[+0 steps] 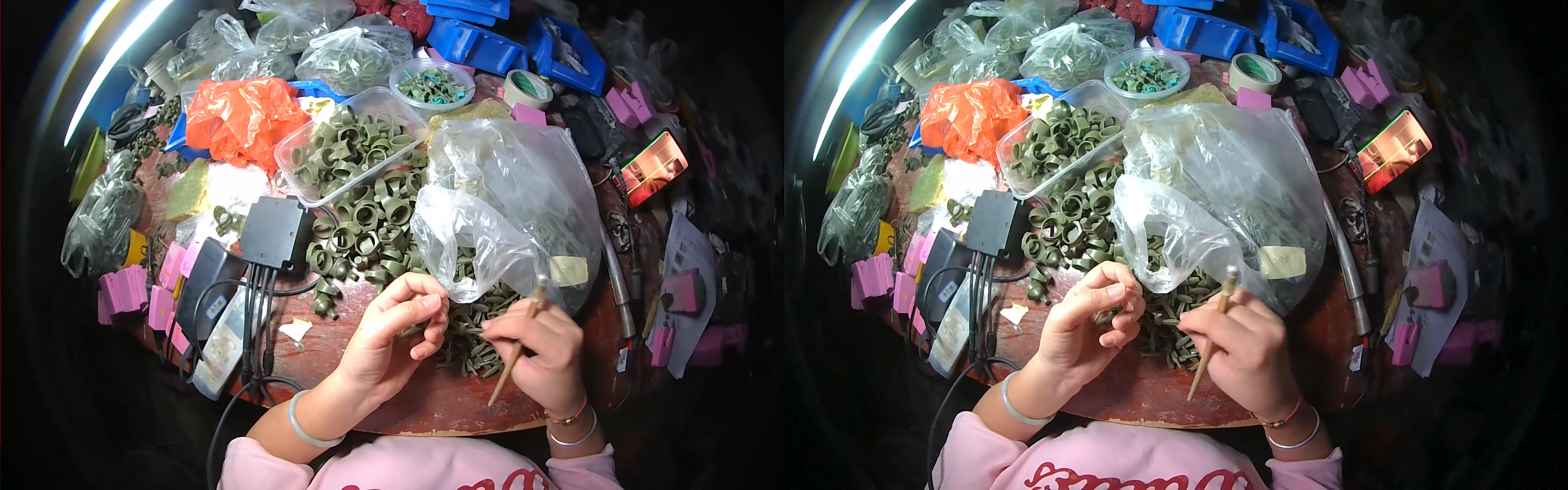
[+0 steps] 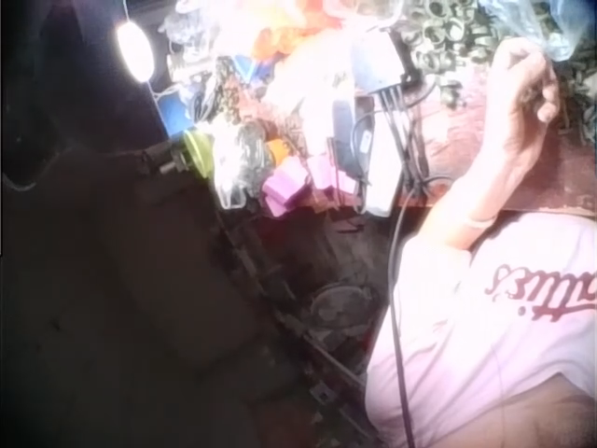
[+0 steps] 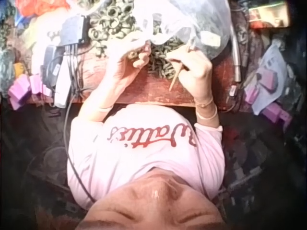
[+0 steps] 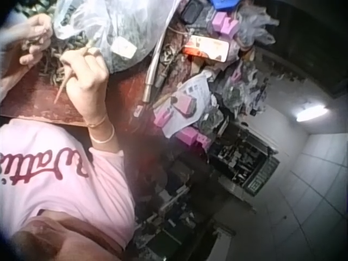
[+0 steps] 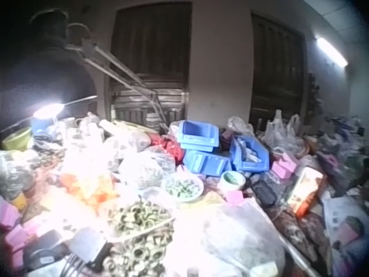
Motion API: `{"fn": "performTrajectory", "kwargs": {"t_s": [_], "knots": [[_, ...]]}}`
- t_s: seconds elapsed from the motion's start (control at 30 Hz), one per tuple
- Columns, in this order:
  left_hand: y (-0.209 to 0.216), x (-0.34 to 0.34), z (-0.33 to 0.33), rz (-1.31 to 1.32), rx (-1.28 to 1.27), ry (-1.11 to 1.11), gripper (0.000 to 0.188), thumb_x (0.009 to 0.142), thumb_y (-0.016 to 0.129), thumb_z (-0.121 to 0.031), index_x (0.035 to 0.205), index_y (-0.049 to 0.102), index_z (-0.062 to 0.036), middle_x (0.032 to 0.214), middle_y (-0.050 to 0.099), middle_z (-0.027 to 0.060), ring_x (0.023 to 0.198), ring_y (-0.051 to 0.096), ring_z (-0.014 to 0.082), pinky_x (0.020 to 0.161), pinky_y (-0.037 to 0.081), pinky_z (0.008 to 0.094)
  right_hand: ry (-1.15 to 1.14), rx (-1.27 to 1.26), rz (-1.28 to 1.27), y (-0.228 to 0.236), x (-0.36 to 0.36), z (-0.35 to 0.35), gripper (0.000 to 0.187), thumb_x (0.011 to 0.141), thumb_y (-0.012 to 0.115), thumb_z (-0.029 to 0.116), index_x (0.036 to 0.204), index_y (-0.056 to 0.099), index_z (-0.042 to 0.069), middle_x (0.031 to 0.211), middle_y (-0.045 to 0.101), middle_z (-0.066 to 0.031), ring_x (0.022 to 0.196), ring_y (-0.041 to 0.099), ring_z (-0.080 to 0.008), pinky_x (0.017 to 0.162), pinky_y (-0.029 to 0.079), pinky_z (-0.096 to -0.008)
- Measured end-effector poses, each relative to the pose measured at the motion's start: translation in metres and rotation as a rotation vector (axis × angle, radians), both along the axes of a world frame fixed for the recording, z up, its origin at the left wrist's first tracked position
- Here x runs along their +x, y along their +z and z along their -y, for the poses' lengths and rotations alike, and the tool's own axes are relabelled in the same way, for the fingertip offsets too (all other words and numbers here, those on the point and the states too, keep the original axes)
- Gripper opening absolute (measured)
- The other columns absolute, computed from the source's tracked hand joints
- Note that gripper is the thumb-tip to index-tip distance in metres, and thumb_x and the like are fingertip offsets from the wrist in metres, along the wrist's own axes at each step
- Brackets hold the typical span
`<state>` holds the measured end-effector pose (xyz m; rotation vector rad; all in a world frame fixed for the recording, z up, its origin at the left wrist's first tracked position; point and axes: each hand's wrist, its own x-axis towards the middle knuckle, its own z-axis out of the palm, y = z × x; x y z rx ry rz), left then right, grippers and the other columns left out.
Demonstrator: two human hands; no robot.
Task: The recorder is using a small brush tool to apply a substance or adhesive to small green rings, likely components for candle wicks.
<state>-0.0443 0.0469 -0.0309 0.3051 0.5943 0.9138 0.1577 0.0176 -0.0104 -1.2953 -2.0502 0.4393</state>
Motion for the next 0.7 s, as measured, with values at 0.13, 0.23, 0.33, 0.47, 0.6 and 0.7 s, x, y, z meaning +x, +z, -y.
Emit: {"fn": "performTrajectory", "kwargs": {"t_s": [0.13, 0.23, 0.33, 0.47, 0.6, 0.7], "knots": [[0.0035, 0.0011, 0.0022, -0.027, 0.060, -0.056, 0.017, 0.088, 0.064, -0.008, 0.103, 0.056, -0.0048, 0.083, 0.052, 0.0011, 0.065, 0.044, 0.0066, 0.051, 0.033, 0.0182, -0.087, -0.019, -0.280, 0.0030, 0.0007, -0.0021, 0.022, 0.063, 0.078, -0.007, 0.078, 0.067, 0.004, 0.074, 0.069, -0.0067, 0.071, 0.065, -0.0190, 0.067, 0.050, -0.0283], [0.0054, 0.0042, 0.0059, -0.134, 0.119, -0.151, 0.025, 0.085, 0.069, -0.005, 0.108, 0.059, -0.0048, 0.087, 0.056, -0.0004, 0.064, 0.046, 0.0039, 0.053, 0.034, 0.0174, -0.076, -0.010, -0.277, 0.0050, 0.0011, -0.0022, 0.023, 0.063, 0.078, -0.007, 0.079, 0.068, 0.006, 0.076, 0.069, -0.0055, 0.072, 0.065, -0.0190, 0.067, 0.051, -0.0288], [0.0046, 0.0055, 0.0076, -0.184, 0.161, -0.194, 0.020, 0.085, 0.069, -0.003, 0.103, 0.060, -0.0044, 0.095, 0.058, 0.0020, 0.067, 0.047, 0.0042, 0.052, 0.035, 0.0179, -0.060, 0.003, -0.256, 0.0065, -0.0003, 0.0006, 0.024, 0.063, 0.077, -0.006, 0.081, 0.069, 0.008, 0.077, 0.069, -0.0039, 0.073, 0.066, -0.0200, 0.068, 0.052, -0.0295], [0.0014, 0.0051, 0.0068, -0.173, 0.193, -0.193, 0.012, 0.085, 0.069, -0.002, 0.096, 0.063, -0.0035, 0.096, 0.058, 0.0028, 0.067, 0.049, 0.0048, 0.051, 0.036, 0.0182, -0.013, 0.065, -0.223, 0.0076, -0.0032, 0.0011, 0.026, 0.061, 0.076, -0.006, 0.082, 0.070, 0.008, 0.079, 0.070, -0.0027, 0.075, 0.065, -0.0199, 0.069, 0.052, -0.0298], [0.0011, 0.0073, 0.0064, -0.203, 0.231, -0.181, 0.017, 0.088, 0.069, -0.008, 0.103, 0.064, -0.0040, 0.092, 0.062, -0.0001, 0.062, 0.047, 0.0026, 0.050, 0.035, 0.0175, 0.004, 0.042, -0.223, 0.0089, -0.0013, -0.0002, 0.029, 0.060, 0.078, -0.008, 0.084, 0.069, 0.008, 0.078, 0.069, -0.0033, 0.075, 0.065, -0.0209, 0.070, 0.052, -0.0299], [0.0043, 0.0069, 0.0067, -0.187, 0.193, -0.171, 0.011, 0.089, 0.065, -0.003, 0.099, 0.061, -0.0039, 0.101, 0.060, 0.0059, 0.066, 0.050, 0.0048, 0.049, 0.036, 0.0180, 0.020, -0.013, -0.271, 0.0094, 0.0028, 0.0030, 0.011, 0.076, 0.075, 0.006, 0.084, 0.068, 0.005, 0.079, 0.069, -0.0072, 0.074, 0.065, -0.0194, 0.067, 0.051, -0.0293]]}}
